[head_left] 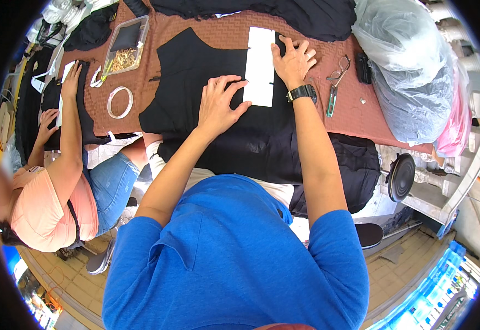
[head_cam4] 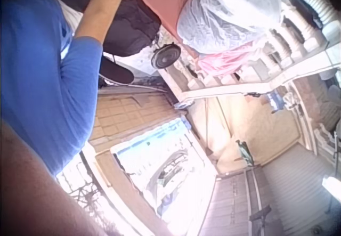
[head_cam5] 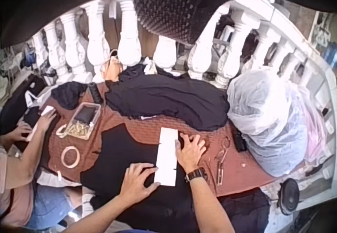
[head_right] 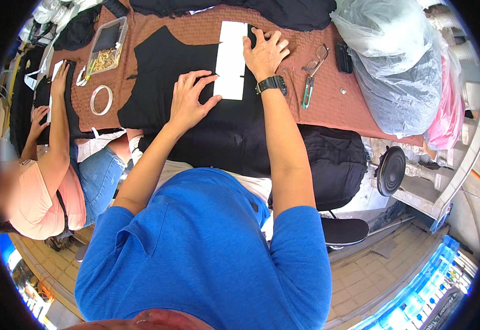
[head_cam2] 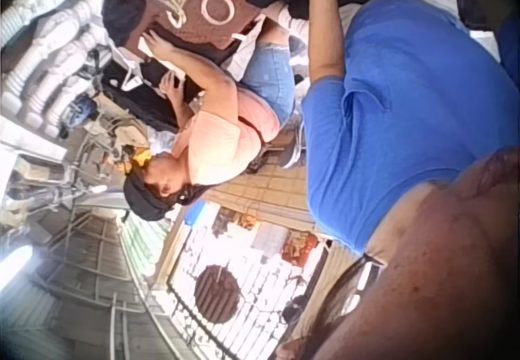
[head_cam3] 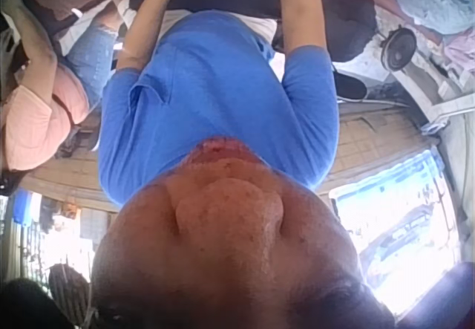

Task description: The person hand-sews a white label onto a black garment piece using a needle and thread. They position the label on the fabric and carefully apply several small stitches to secure it.

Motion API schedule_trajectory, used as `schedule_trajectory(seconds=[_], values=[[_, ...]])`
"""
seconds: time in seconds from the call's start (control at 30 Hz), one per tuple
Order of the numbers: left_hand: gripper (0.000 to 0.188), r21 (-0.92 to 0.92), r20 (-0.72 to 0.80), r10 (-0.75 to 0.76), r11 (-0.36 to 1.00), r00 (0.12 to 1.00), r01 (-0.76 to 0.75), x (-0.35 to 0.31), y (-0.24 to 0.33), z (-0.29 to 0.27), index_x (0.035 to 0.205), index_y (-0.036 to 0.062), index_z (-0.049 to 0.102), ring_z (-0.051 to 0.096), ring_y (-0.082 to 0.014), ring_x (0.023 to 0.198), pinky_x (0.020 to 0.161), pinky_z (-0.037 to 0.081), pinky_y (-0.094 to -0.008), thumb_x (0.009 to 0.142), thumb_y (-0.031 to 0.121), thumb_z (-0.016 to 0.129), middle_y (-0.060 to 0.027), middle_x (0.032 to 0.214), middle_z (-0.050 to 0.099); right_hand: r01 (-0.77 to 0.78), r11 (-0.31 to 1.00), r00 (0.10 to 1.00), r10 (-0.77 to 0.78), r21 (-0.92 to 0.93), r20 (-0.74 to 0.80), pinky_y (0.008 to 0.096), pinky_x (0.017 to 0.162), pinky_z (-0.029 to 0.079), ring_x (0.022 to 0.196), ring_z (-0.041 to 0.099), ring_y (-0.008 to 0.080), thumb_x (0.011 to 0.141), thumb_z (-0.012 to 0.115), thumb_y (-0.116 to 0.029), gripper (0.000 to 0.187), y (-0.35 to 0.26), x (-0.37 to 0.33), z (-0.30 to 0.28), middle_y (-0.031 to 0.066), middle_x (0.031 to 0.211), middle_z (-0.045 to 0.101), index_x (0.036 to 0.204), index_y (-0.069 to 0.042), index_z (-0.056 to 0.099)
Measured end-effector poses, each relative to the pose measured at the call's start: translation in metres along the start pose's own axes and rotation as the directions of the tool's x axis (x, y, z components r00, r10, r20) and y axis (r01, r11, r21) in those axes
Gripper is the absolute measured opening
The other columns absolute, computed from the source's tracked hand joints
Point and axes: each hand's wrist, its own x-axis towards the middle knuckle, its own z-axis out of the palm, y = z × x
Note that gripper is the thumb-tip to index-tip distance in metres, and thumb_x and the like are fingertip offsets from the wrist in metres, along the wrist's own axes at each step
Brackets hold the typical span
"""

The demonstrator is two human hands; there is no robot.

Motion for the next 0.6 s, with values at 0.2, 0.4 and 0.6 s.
schedule_trajectory(seconds=[0.2, 0.4, 0.6], values=[[0.045, 0.003, -0.006, -0.008, 1.000, 1.000, 0.008, 0.0008, 0.0015, -0.0001, 0.120, 0.0153, 0.068, 0.049, -0.0265, 0.117, 0.096, 0.041, -0.0405, 0.079, 0.030, 0.080, 0.0005, 0.128, 0.057, -0.014, 1.000, 1.000, 0.014, 0.012, 0.007, 0.0531, 0.092, 0.034, 0.110, 0.044, 0.0367, 0.089, 0.065, -0.046, 0.037, -0.0005, 0.0011, 0.0002, 0.0118, 0.119, 0.052, 0.120, -0.026, 0.071], [0.045, 0.007, -0.013, 0.001, 1.000, 1.000, -0.001, 0.0003, 0.0011, 0.0002, 0.120, 0.0155, 0.068, 0.049, -0.0266, 0.117, 0.096, 0.041, -0.0405, 0.079, 0.031, 0.081, 0.0003, 0.128, 0.057, 0.001, 1.000, 1.000, -0.001, -0.005, 0.008, 0.0533, 0.092, 0.034, 0.110, 0.044, 0.0368, 0.090, 0.065, -0.047, 0.037, 0.0011, 0.0006, 0.0017, 0.0119, 0.119, 0.052, 0.120, -0.026, 0.071], [0.046, 0.012, -0.011, -0.008, 1.000, 1.000, 0.008, 0.0001, 0.0007, 0.0010, 0.120, 0.0153, 0.068, 0.049, -0.0266, 0.117, 0.096, 0.041, -0.0406, 0.079, 0.031, 0.081, 0.0002, 0.128, 0.058, -0.011, 1.000, 1.000, 0.011, 0.010, 0.026, 0.0528, 0.093, 0.034, 0.111, 0.043, 0.0371, 0.090, 0.065, -0.047, 0.038, -0.0003, 0.0005, -0.0013, 0.0115, 0.121, 0.052, 0.121, -0.027, 0.070]])
